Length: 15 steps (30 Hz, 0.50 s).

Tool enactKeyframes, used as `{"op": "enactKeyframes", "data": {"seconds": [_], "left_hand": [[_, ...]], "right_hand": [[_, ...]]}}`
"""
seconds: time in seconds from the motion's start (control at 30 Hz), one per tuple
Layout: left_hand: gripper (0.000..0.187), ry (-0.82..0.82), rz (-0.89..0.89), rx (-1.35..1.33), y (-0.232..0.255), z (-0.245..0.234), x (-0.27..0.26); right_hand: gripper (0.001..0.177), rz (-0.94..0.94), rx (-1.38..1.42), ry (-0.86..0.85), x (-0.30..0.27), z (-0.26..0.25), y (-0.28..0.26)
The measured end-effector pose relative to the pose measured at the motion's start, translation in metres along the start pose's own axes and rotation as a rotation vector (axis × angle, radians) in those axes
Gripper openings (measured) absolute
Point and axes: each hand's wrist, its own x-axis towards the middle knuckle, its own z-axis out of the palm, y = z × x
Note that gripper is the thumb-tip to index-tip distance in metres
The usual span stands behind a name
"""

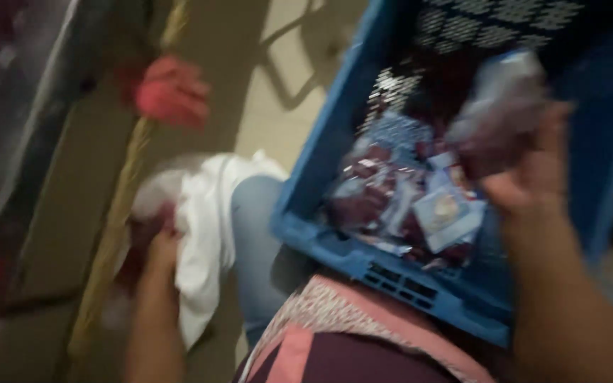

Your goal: The person sorts through vacuum-sealed packages of red meat in a blue crate, handling them one at a time and placing some into a white bag.

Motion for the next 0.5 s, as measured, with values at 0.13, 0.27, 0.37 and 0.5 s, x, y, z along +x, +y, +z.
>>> {"op": "enactKeyframes", "data": {"seconds": [0.13,0.27,0.37,0.5], "left_hand": [[0.054,0.017,0.088,0.098,0.097,-0.027,-0.016],[0.050,0.109,0.040,0.258,0.114,-0.080,-0.110],[0.043,0.356,0.125,0.340,0.096,-0.080,-0.125],[0.038,0.735,0.415,0.322,0.074,-0.069,-0.114]], "right_hand": [[0.053,-0.029,0.180,-0.044,0.012,-0.011,0.010],[0.061,0.013,0.166,0.030,-0.006,0.018,0.008],[0.070,0.034,0.151,0.118,-0.011,0.027,0.005],[0.051,-0.015,0.178,0.060,0.002,0.007,0.000]]}}
